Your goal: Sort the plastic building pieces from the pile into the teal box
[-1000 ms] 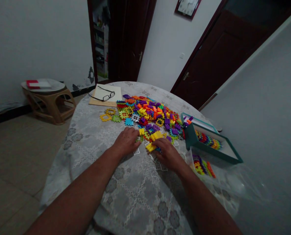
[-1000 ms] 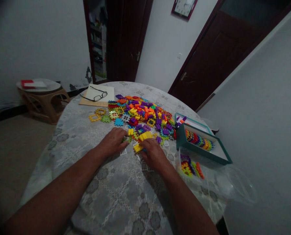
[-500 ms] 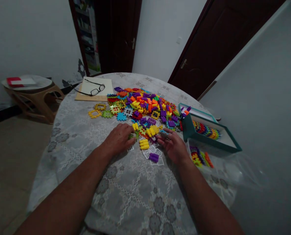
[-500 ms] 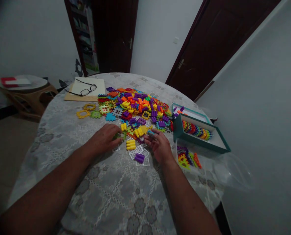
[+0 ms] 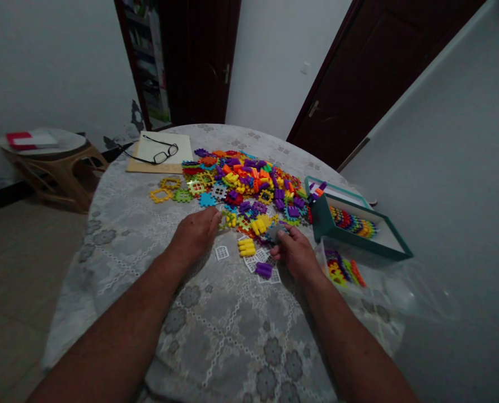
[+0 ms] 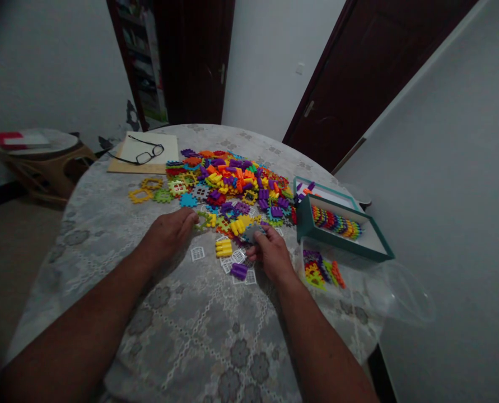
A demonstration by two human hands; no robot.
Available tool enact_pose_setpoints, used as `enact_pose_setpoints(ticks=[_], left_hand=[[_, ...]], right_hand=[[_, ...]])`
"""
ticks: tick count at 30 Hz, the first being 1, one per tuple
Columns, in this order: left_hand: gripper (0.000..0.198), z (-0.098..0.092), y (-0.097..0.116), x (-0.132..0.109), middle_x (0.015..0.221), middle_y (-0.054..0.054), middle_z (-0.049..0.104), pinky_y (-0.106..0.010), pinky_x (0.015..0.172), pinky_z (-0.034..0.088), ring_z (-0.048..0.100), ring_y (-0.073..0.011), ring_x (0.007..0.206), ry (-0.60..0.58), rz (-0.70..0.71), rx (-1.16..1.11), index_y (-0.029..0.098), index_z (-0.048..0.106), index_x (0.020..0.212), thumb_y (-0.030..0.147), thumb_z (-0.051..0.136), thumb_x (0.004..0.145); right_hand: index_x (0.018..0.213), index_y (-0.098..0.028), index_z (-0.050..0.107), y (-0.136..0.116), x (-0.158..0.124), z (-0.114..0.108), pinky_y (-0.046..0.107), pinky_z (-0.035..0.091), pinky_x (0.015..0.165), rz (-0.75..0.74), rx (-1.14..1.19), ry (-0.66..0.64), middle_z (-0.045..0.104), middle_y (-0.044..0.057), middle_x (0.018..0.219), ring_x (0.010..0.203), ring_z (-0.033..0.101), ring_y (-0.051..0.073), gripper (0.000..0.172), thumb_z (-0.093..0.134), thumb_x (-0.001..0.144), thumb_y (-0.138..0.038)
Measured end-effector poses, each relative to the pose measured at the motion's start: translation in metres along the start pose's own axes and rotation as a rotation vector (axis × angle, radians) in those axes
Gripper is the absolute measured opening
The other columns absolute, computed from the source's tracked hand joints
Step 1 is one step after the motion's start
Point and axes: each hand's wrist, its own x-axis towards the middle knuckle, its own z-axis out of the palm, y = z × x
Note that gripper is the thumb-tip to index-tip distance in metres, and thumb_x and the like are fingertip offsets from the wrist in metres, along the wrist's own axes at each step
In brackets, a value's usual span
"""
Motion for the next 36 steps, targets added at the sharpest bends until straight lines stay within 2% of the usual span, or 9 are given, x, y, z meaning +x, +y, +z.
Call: enact_pose_setpoints(ticks=[3, 6, 11, 16, 22, 25, 30, 36], left_hand=[[0.04, -0.003, 0.002, 0.001, 0.093, -0.006, 0.075, -0.034, 0.083, 0.051, 0.07, -0.0235, 0.085, 0.0, -0.053, -0.143, 0.023, 0.067, 0.103, 0.041, 0.033, 0.113], [0.035, -0.003, 0.005, 0.001, 0.086, -0.003, 0.074, -0.033, 0.079, 0.051, 0.071, -0.0221, 0.08, -0.029, -0.102, -0.269, 0.023, 0.066, 0.102, 0.042, 0.037, 0.11], [0.021, 0.0, 0.008, -0.001, 0.083, -0.001, 0.076, -0.033, 0.077, 0.05, 0.072, -0.0214, 0.081, -0.137, -0.089, -0.373, 0.024, 0.066, 0.106, 0.034, 0.049, 0.103], [0.013, 0.001, 0.001, 0.0, 0.092, -0.003, 0.076, -0.032, 0.076, 0.047, 0.068, -0.0212, 0.086, -0.087, -0.052, -0.338, 0.025, 0.066, 0.098, 0.032, 0.056, 0.099], [0.005, 0.002, -0.006, 0.001, 0.089, -0.003, 0.073, -0.031, 0.07, 0.044, 0.065, -0.0212, 0.084, -0.142, -0.067, -0.307, 0.023, 0.064, 0.088, 0.026, 0.061, 0.091], [0.004, 0.0, -0.008, 0.001, 0.087, -0.003, 0.074, -0.03, 0.069, 0.043, 0.065, -0.0211, 0.083, -0.159, -0.105, -0.284, 0.022, 0.064, 0.086, 0.018, 0.062, 0.086], [0.015, -0.004, -0.011, -0.001, 0.083, -0.002, 0.074, -0.029, 0.068, 0.044, 0.066, -0.0203, 0.077, -0.178, -0.131, -0.326, 0.02, 0.068, 0.09, 0.009, 0.063, 0.081], [0.021, -0.006, -0.005, -0.003, 0.1, -0.004, 0.08, -0.032, 0.08, 0.052, 0.072, -0.0231, 0.092, -0.171, -0.044, -0.293, 0.023, 0.073, 0.102, 0.012, 0.069, 0.085]], right_hand=[[0.117, -0.024, 0.062, 0.003, -0.002, -0.001, 0.019, 0.042, 0.039, -0.089, -0.134, -0.01, 0.063, -0.008, 0.059, 0.042, 0.055, 0.012, 0.046, 0.08, 0.089, -0.055], [0.11, -0.024, 0.067, 0.003, -0.005, 0.0, 0.019, 0.035, 0.039, -0.165, -0.237, -0.04, 0.06, -0.007, 0.058, 0.042, 0.05, 0.011, 0.042, 0.076, 0.092, -0.061], [0.101, -0.025, 0.073, -0.002, -0.016, 0.013, 0.021, 0.035, 0.043, -0.192, -0.28, -0.093, 0.055, -0.006, 0.054, 0.047, 0.046, 0.012, 0.038, 0.08, 0.089, -0.06], [0.098, -0.024, 0.073, -0.006, -0.026, 0.034, 0.023, 0.036, 0.047, -0.218, -0.291, -0.186, 0.053, -0.006, 0.058, 0.05, 0.045, 0.012, 0.033, 0.075, 0.093, -0.056], [0.104, -0.024, 0.07, -0.01, -0.013, 0.062, 0.025, 0.044, 0.06, -0.33, -0.453, -0.314, 0.065, -0.002, 0.082, 0.069, 0.056, 0.015, 0.023, 0.068, 0.098, -0.047], [0.106, -0.024, 0.07, -0.014, 0.0, 0.077, 0.027, 0.047, 0.068, -0.416, -0.601, -0.356, 0.068, -0.001, 0.088, 0.077, 0.06, 0.018, 0.023, 0.062, 0.101, -0.045], [0.11, -0.023, 0.069, -0.01, 0.019, 0.091, 0.033, 0.051, 0.081, -0.594, -0.87, -0.307, 0.072, 0.004, 0.099, 0.088, 0.066, 0.022, 0.023, 0.058, 0.101, -0.042], [0.117, -0.022, 0.072, 0.006, 0.024, 0.089, 0.038, 0.055, 0.095, -0.737, -0.906, -0.198, 0.073, 0.011, 0.114, 0.105, 0.069, 0.026, 0.027, 0.056, 0.102, -0.037]])
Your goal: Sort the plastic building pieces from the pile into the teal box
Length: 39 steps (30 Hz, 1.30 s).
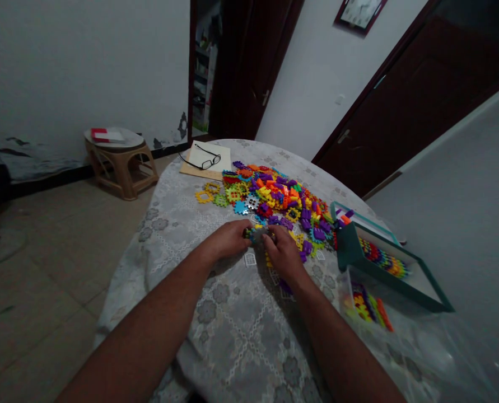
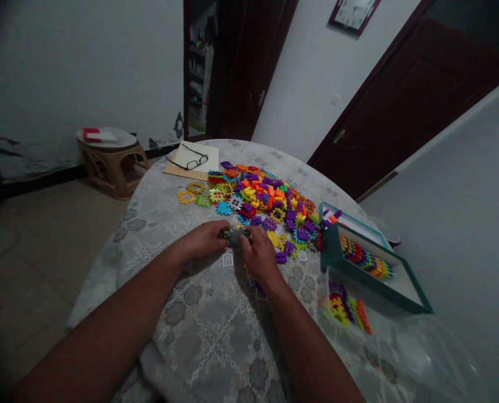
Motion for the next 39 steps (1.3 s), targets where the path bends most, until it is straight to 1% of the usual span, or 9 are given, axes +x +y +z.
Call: enact_pose_setpoints(ticks=[7, 11, 15, 19, 22, 28, 32, 36, 39], left_hand=[[0.022, 0.005, 0.002, 0.0, 0.11, -0.007, 0.081, -0.034, 0.088, 0.053, 0.073, -0.0259, 0.104, 0.052, 0.006, 0.036, 0.024, 0.073, 0.107, 0.012, 0.068, 0.088], [0.03, 0.005, 0.0, 0.0, 0.108, -0.005, 0.081, -0.033, 0.086, 0.053, 0.074, -0.0252, 0.1, 0.027, 0.011, 0.024, 0.025, 0.074, 0.11, 0.009, 0.067, 0.085], [0.038, 0.002, 0.002, 0.0, 0.112, -0.005, 0.081, -0.033, 0.089, 0.054, 0.074, -0.0252, 0.104, 0.03, 0.011, 0.047, 0.025, 0.074, 0.114, 0.004, 0.062, 0.084], [0.037, -0.001, 0.007, -0.002, 0.113, -0.006, 0.081, -0.031, 0.09, 0.053, 0.073, -0.0243, 0.104, -0.019, -0.005, 0.04, 0.023, 0.074, 0.115, 0.005, 0.063, 0.085], [0.034, -0.002, 0.009, -0.003, 0.114, -0.006, 0.081, -0.029, 0.09, 0.052, 0.073, -0.023, 0.104, -0.057, -0.005, 0.021, 0.021, 0.074, 0.116, 0.008, 0.065, 0.086], [0.032, -0.004, 0.009, -0.003, 0.117, -0.007, 0.081, -0.032, 0.092, 0.052, 0.072, -0.0245, 0.106, -0.11, 0.014, 0.05, 0.021, 0.075, 0.119, 0.012, 0.067, 0.089], [0.032, -0.003, 0.009, -0.002, 0.123, -0.009, 0.08, -0.034, 0.098, 0.052, 0.072, -0.0261, 0.113, -0.085, 0.035, 0.055, 0.022, 0.074, 0.124, 0.018, 0.069, 0.092], [0.025, 0.002, 0.008, -0.001, 0.121, -0.009, 0.08, -0.035, 0.101, 0.052, 0.071, -0.0261, 0.114, -0.082, 0.057, 0.048, 0.023, 0.074, 0.118, 0.018, 0.067, 0.095], [0.022, 0.005, 0.005, 0.001, 0.122, -0.01, 0.079, -0.036, 0.102, 0.051, 0.07, -0.0267, 0.115, -0.054, 0.061, 0.083, 0.023, 0.074, 0.114, 0.018, 0.064, 0.096]], right_hand=[[0.136, -0.021, 0.072, 0.006, -0.006, 0.003, 0.043, 0.057, 0.103, -0.021, -0.055, 0.012, 0.068, 0.014, 0.121, 0.111, 0.068, 0.028, 0.038, 0.055, 0.103, -0.031], [0.141, -0.021, 0.071, 0.006, -0.008, 0.004, 0.041, 0.057, 0.102, -0.059, -0.08, -0.002, 0.064, 0.015, 0.121, 0.11, 0.066, 0.027, 0.044, 0.048, 0.104, -0.023], [0.145, -0.021, 0.07, 0.006, -0.01, 0.005, 0.041, 0.057, 0.103, -0.062, -0.085, -0.018, 0.063, 0.015, 0.124, 0.114, 0.066, 0.027, 0.046, 0.046, 0.106, -0.022], [0.15, -0.021, 0.065, 0.01, -0.012, 0.008, 0.042, 0.057, 0.106, -0.128, -0.073, 0.013, 0.062, 0.016, 0.133, 0.122, 0.064, 0.028, 0.05, 0.051, 0.101, -0.017], [0.148, -0.02, 0.065, 0.013, -0.013, 0.011, 0.044, 0.057, 0.107, -0.163, -0.08, 0.033, 0.066, 0.017, 0.133, 0.122, 0.065, 0.029, 0.05, 0.054, 0.099, -0.015], [0.139, -0.019, 0.071, 0.012, -0.011, 0.01, 0.043, 0.059, 0.098, -0.089, -0.111, 0.023, 0.075, 0.014, 0.119, 0.106, 0.071, 0.028, 0.041, 0.059, 0.1, -0.022], [0.136, -0.017, 0.072, 0.008, -0.01, 0.008, 0.042, 0.058, 0.1, -0.064, -0.115, 0.013, 0.077, 0.015, 0.121, 0.109, 0.072, 0.028, 0.038, 0.059, 0.101, -0.024], [0.137, -0.019, 0.071, 0.003, -0.011, 0.008, 0.041, 0.058, 0.101, -0.042, -0.082, -0.004, 0.078, 0.014, 0.124, 0.111, 0.074, 0.027, 0.037, 0.059, 0.102, -0.026], [0.136, -0.022, 0.072, 0.002, -0.007, 0.0, 0.038, 0.058, 0.1, -0.016, -0.052, -0.019, 0.08, 0.011, 0.124, 0.11, 0.075, 0.025, 0.036, 0.059, 0.103, -0.026]])
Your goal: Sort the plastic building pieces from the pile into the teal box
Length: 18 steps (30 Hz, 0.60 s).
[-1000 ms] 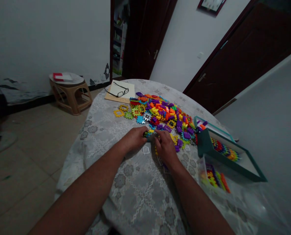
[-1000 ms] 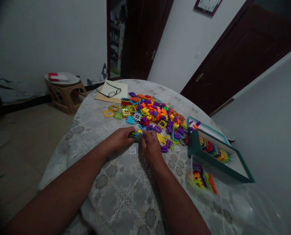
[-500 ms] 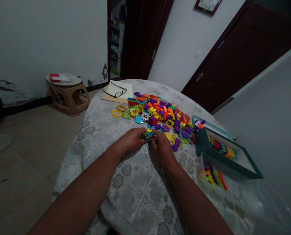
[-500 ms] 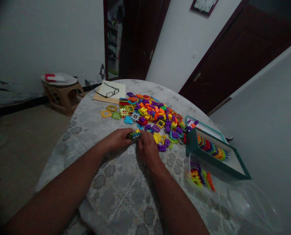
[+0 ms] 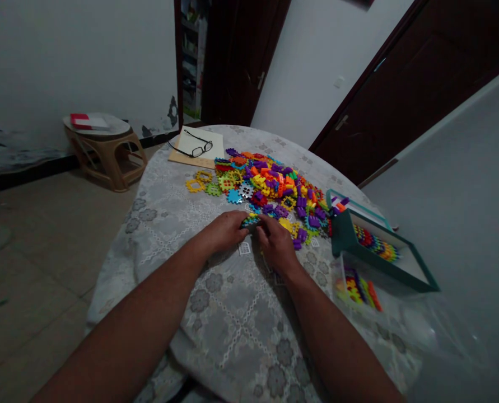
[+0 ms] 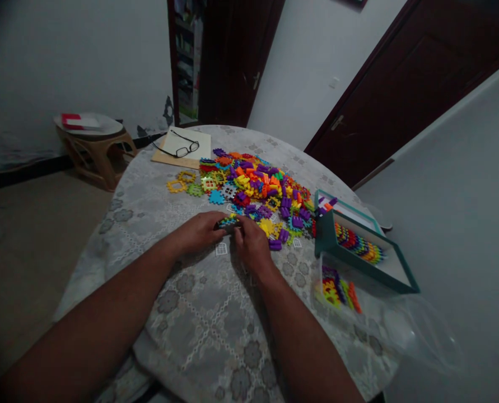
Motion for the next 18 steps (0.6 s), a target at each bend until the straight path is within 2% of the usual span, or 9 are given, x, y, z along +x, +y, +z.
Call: enact_pose_setpoints(ticks=[2, 5, 8, 10, 13, 16, 18], left_hand=[[0.022, -0.001, -0.001, 0.001, 0.121, -0.011, 0.078, -0.037, 0.1, 0.052, 0.07, -0.0279, 0.114, 0.021, -0.034, 0.043, 0.021, 0.074, 0.114, 0.017, 0.062, 0.096], [0.026, -0.005, -0.002, 0.002, 0.123, -0.013, 0.077, -0.038, 0.098, 0.052, 0.07, -0.0289, 0.114, 0.052, -0.084, 0.087, 0.02, 0.072, 0.118, 0.016, 0.061, 0.095], [0.03, -0.007, -0.001, 0.001, 0.124, -0.013, 0.078, -0.038, 0.098, 0.052, 0.07, -0.0287, 0.114, 0.054, -0.095, 0.081, 0.021, 0.07, 0.122, 0.015, 0.061, 0.094], [0.032, -0.008, -0.001, 0.001, 0.123, -0.012, 0.078, -0.038, 0.098, 0.052, 0.071, -0.0285, 0.113, 0.052, -0.08, 0.072, 0.022, 0.071, 0.123, 0.013, 0.061, 0.093], [0.035, -0.007, -0.002, 0.001, 0.122, -0.011, 0.079, -0.037, 0.1, 0.053, 0.071, -0.028, 0.114, 0.057, -0.058, 0.059, 0.022, 0.072, 0.122, 0.012, 0.061, 0.091], [0.038, -0.007, -0.002, 0.001, 0.122, -0.01, 0.079, -0.037, 0.1, 0.053, 0.071, -0.0278, 0.113, 0.057, -0.067, 0.041, 0.023, 0.073, 0.125, 0.012, 0.062, 0.09], [0.04, -0.007, -0.002, 0.002, 0.122, -0.009, 0.079, -0.037, 0.099, 0.053, 0.071, -0.0273, 0.111, 0.056, -0.079, 0.025, 0.024, 0.073, 0.126, 0.012, 0.062, 0.09]], right_hand=[[0.131, -0.022, 0.074, 0.002, 0.004, -0.016, 0.037, 0.058, 0.099, 0.021, -0.01, 0.011, 0.081, 0.01, 0.121, 0.107, 0.076, 0.024, 0.032, 0.058, 0.103, -0.026], [0.12, -0.021, 0.077, 0.006, 0.008, -0.053, 0.036, 0.057, 0.095, 0.063, -0.057, 0.018, 0.082, 0.01, 0.116, 0.102, 0.076, 0.024, 0.026, 0.059, 0.104, -0.028], [0.116, -0.022, 0.078, 0.008, 0.0, -0.089, 0.035, 0.056, 0.089, 0.118, -0.116, -0.097, 0.082, 0.008, 0.11, 0.095, 0.075, 0.023, 0.022, 0.061, 0.103, -0.028], [0.116, -0.022, 0.077, 0.006, -0.014, -0.104, 0.034, 0.055, 0.087, 0.124, -0.151, -0.203, 0.081, 0.008, 0.108, 0.092, 0.074, 0.022, 0.02, 0.061, 0.104, -0.026], [0.121, -0.022, 0.076, 0.001, -0.041, -0.11, 0.035, 0.054, 0.088, 0.125, -0.177, -0.33, 0.08, 0.009, 0.115, 0.094, 0.073, 0.022, 0.021, 0.062, 0.105, -0.027], [0.131, -0.022, 0.071, -0.006, -0.063, -0.103, 0.037, 0.054, 0.093, 0.141, -0.205, -0.415, 0.075, 0.011, 0.128, 0.103, 0.072, 0.023, 0.029, 0.07, 0.104, -0.032], [0.133, -0.022, 0.07, -0.011, -0.071, -0.096, 0.037, 0.052, 0.096, 0.145, -0.227, -0.455, 0.073, 0.011, 0.129, 0.109, 0.07, 0.025, 0.033, 0.074, 0.102, -0.032]])
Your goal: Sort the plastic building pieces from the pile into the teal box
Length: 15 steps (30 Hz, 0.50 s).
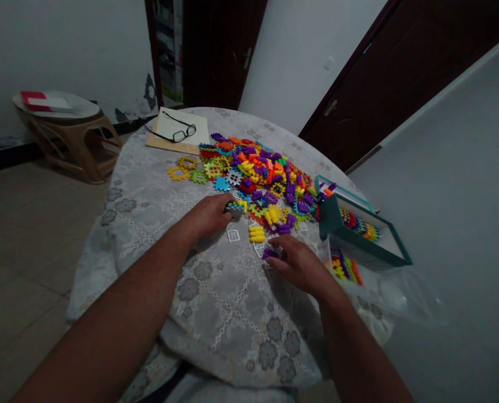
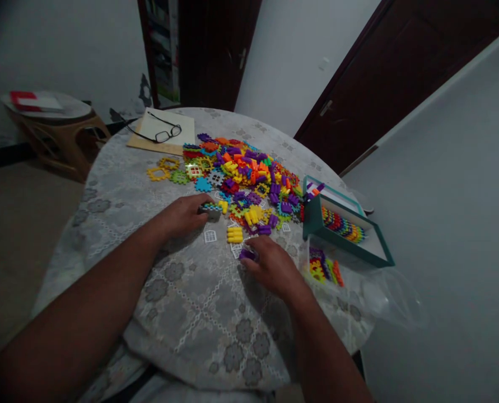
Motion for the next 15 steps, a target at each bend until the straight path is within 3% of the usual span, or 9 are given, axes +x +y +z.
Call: enact_pose_setpoints(ticks=[7, 12, 15], left_hand=[[0.028, -0.003, 0.001, 0.0, 0.117, -0.008, 0.079, -0.035, 0.095, 0.052, 0.07, -0.0263, 0.106, -0.014, -0.028, 0.001, 0.023, 0.073, 0.117, 0.015, 0.062, 0.092], [0.025, -0.001, 0.001, 0.002, 0.116, -0.009, 0.078, -0.035, 0.093, 0.051, 0.07, -0.0264, 0.105, -0.01, -0.015, 0.04, 0.023, 0.072, 0.113, 0.016, 0.06, 0.093], [0.024, 0.0, 0.0, 0.003, 0.116, -0.01, 0.078, -0.035, 0.092, 0.051, 0.071, -0.0269, 0.106, -0.01, -0.021, 0.071, 0.022, 0.071, 0.114, 0.017, 0.06, 0.094]], right_hand=[[0.108, -0.021, 0.069, -0.012, 0.002, 0.008, 0.031, 0.047, 0.083, 0.005, -0.04, 0.015, 0.07, 0.008, 0.109, 0.097, 0.065, 0.022, 0.011, 0.07, 0.097, -0.023], [0.102, -0.023, 0.064, 0.016, 0.013, 0.002, 0.03, 0.044, 0.072, 0.132, 0.065, 0.356, 0.07, 0.001, 0.087, 0.074, 0.062, 0.019, 0.009, 0.062, 0.097, -0.03], [0.109, -0.023, 0.068, 0.038, 0.023, 0.004, 0.032, 0.049, 0.077, 0.198, 0.003, 0.481, 0.074, 0.004, 0.093, 0.08, 0.067, 0.022, 0.017, 0.059, 0.097, -0.03]])
